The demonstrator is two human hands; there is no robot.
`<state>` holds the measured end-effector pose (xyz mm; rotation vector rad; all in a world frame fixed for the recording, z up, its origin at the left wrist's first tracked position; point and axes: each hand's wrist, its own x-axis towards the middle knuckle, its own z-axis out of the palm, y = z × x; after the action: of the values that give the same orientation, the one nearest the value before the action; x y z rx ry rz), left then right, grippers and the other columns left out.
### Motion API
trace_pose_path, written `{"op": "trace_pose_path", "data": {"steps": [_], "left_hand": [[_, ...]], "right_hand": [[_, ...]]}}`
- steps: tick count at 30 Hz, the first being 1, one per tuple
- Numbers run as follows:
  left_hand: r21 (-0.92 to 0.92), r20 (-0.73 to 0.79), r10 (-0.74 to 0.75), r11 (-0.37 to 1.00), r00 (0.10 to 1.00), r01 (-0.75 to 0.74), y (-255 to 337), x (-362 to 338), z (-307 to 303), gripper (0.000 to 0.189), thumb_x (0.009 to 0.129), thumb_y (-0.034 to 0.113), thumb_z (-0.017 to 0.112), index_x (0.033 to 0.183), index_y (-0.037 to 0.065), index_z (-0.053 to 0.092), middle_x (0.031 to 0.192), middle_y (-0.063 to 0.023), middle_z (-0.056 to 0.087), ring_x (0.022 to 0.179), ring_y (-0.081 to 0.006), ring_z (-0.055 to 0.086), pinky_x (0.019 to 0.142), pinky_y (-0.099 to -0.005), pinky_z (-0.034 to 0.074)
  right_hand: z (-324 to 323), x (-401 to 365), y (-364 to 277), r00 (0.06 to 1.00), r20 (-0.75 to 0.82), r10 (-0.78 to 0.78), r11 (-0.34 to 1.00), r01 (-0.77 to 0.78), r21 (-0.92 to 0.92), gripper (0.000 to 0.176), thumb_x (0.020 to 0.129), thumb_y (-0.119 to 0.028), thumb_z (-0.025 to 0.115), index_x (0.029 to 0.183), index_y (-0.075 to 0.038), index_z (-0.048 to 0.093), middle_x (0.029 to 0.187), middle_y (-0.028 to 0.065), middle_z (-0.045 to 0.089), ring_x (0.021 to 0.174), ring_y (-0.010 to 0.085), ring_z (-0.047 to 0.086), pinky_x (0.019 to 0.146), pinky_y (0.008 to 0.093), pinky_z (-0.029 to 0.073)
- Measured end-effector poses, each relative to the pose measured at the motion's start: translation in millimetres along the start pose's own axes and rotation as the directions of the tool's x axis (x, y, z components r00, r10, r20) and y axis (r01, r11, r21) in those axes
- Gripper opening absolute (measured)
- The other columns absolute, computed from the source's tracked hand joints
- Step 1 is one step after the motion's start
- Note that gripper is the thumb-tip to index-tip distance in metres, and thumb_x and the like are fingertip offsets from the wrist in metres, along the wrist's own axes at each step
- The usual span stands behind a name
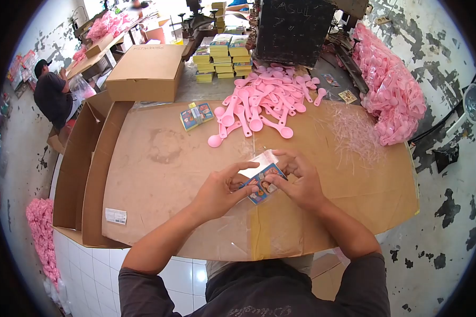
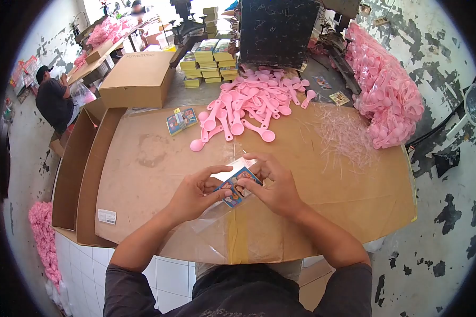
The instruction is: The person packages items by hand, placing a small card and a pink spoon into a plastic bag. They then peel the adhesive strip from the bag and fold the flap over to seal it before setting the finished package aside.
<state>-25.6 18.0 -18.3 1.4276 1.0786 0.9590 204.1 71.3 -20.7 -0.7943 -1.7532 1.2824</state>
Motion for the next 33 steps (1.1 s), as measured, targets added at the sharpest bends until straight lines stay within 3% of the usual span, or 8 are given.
{"op": "trace_pose_path", "data": {"steps": [5,8,11,17,20,24,26,33], "left_hand": [[-0.183,-0.048,0.0,0.983,0.999,-0.009,-6.3,1.9,-3.6,0.046,0.098,0.002,0.068,0.14,-0.002,0.052,0.108,-0.0129,0.075,0.099,-0.0133,0.071,0.084,-0.0274,0.058],[-0.161,-0.044,-0.033,0.987,0.998,0.025,-7.3,1.4,-5.9,0.041,0.099,0.003,0.067,0.137,-0.003,0.055,0.107,-0.0123,0.075,0.097,-0.0124,0.071,0.082,-0.0269,0.059],[-0.21,-0.035,-0.058,0.976,0.998,0.05,-7.9,4.0,-6.7,0.034,0.1,0.005,0.065,0.132,-0.004,0.057,0.105,-0.0119,0.075,0.093,-0.0113,0.071,0.079,-0.0262,0.059],[-0.318,-0.025,-0.078,0.946,0.997,0.066,-11.1,4.5,-14.7,0.027,0.102,0.009,0.065,0.124,-0.004,0.06,0.102,-0.011,0.076,0.089,-0.0103,0.071,0.075,-0.0263,0.06],[-0.367,-0.061,-0.047,0.93,0.997,0.021,-10.0,4.0,-16.3,0.025,0.102,0.011,0.066,0.122,-0.004,0.06,0.103,-0.0106,0.076,0.09,-0.0102,0.071,0.074,-0.0263,0.06],[-0.389,-0.091,-0.024,0.921,0.996,-0.013,-6.2,3.4,-13.7,0.028,0.101,0.01,0.066,0.126,-0.003,0.059,0.108,-0.011,0.075,0.092,-0.0116,0.072,0.076,-0.0268,0.06],[-0.38,-0.091,-0.016,0.925,0.996,-0.02,-6.4,3.1,-11.1,0.029,0.101,0.01,0.066,0.127,-0.002,0.06,0.108,-0.0105,0.075,0.092,-0.011,0.071,0.076,-0.0264,0.06],[-0.272,-0.013,-0.064,0.961,0.998,0.058,1.4,-1.8,-6.8,0.03,0.104,0.015,0.063,0.127,-0.004,0.063,0.107,-0.0093,0.075,0.091,-0.0083,0.07,0.074,-0.0243,0.059]], "right_hand": [[-3.6,4.9,11.4,0.963,0.105,-0.248,0.936,0.266,-0.232,0.021,0.1,-0.015,0.067,0.113,0.001,0.07,0.102,0.0095,0.071,0.104,0.018,0.066,0.085,0.0348,0.053],[-10.3,23.8,7.0,0.973,0.19,-0.132,0.98,0.157,-0.119,0.027,0.104,-0.021,0.059,0.112,0.002,0.067,0.112,0.0126,0.07,0.108,0.0257,0.065,0.089,0.0417,0.052],[-37.3,67.2,33.8,0.967,0.099,-0.234,0.721,0.241,-0.649,0.027,0.102,-0.022,0.057,0.109,0.001,0.069,0.12,0.0157,0.066,0.11,0.0317,0.062,0.096,0.0444,0.048],[-44.1,104.9,55.3,0.913,0.308,-0.269,0.232,0.371,-0.899,0.029,0.094,-0.019,0.065,0.119,-0.004,0.066,0.113,0.0163,0.065,0.111,0.0327,0.059,0.107,0.0449,0.038],[-33.6,95.1,22.3,0.97,0.131,-0.206,0.382,0.203,-0.902,0.037,0.09,-0.011,0.071,0.124,-0.001,0.062,0.109,0.013,0.066,0.102,0.0253,0.063,0.097,0.0408,0.047],[-30.3,77.8,-19.8,0.997,0.026,0.07,0.946,-0.059,-0.318,0.051,0.089,-0.001,0.073,0.136,0.0,0.052,0.105,0.0091,0.065,0.09,0.0142,0.065,0.075,0.0312,0.054],[-20.0,65.0,-27.3,0.995,0.085,0.045,0.992,-0.055,0.11,0.058,0.091,0.001,0.072,0.142,-0.001,0.046,0.102,0.0074,0.063,0.086,0.0107,0.065,0.066,0.0262,0.055],[3.2,51.3,-49.4,0.999,0.051,-0.019,0.988,0.011,0.152,0.06,0.094,-0.001,0.071,0.145,-0.001,0.04,0.105,0.0088,0.059,0.089,0.0132,0.067,0.07,0.0259,0.057]]}}
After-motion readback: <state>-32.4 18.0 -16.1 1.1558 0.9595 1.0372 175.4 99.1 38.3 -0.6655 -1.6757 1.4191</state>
